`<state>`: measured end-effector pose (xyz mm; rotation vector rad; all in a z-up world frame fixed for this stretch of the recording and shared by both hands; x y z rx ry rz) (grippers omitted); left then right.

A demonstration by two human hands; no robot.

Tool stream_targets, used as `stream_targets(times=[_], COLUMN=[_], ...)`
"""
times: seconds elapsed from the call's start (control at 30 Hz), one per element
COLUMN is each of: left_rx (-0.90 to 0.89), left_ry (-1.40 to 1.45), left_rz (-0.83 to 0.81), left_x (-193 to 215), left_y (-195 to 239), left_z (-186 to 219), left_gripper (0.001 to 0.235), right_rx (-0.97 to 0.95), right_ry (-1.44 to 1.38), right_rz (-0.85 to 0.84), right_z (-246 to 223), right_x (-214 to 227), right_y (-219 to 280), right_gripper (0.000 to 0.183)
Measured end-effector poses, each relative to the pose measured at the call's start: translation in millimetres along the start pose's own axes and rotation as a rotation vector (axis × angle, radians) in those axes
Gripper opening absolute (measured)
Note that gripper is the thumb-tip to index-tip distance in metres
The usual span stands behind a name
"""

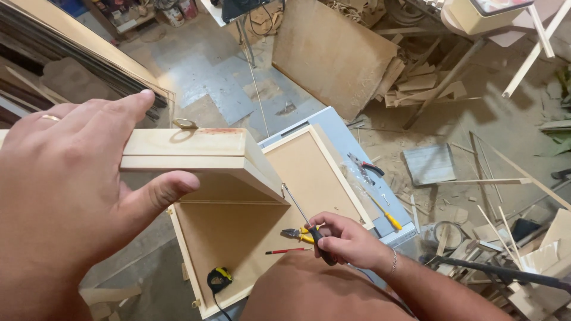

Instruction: Assembling a wooden frame by attaching eye hooks with a screwdriver and joining the components.

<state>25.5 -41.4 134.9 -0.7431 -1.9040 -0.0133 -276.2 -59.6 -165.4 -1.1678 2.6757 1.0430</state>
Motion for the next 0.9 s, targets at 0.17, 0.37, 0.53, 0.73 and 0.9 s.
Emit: stream_targets(times=[0.17,0.37,0.53,0.73,0.9], left_rx=[-0.002,0.006,0.098,0.166,0.142], left_ry=[-0.017,0.048,0.273,0.345,0.378], left_rz=[-0.026,-0.029,-0.084,-0.192,-0.230], left_x=[3,4,7,11,13], left_y=[1,1,0,-2,-5], left_z=[0,0,-2,-1,-2], left_gripper=[0.099,0.098,0.062,0.063,0.070], right_rx=[-0.003,0.062,0.418,0.657,0.836], right_ry=[-0.054,0.321,0.836,0.930,0.917], right_rz=[-0.004,0.281,0.529,0.511,0.388], right_z=[-6,-29,-41,-51,-60], right_x=[-4,17,60,82,86], right_y=[4,-8,-48,-86,-102], right_gripper=[0.036,0.041,0.024,0.023,0.020])
Point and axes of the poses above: each hand's wrist, its own y-axis away from the middle knuckle, its own x-axis out of the back of the hand, z = x × y, the point moved 2 cm from there along -y, towards the middle knuckle, and after that the axes turned 11 degrees about -x, right-handed, at the moved point
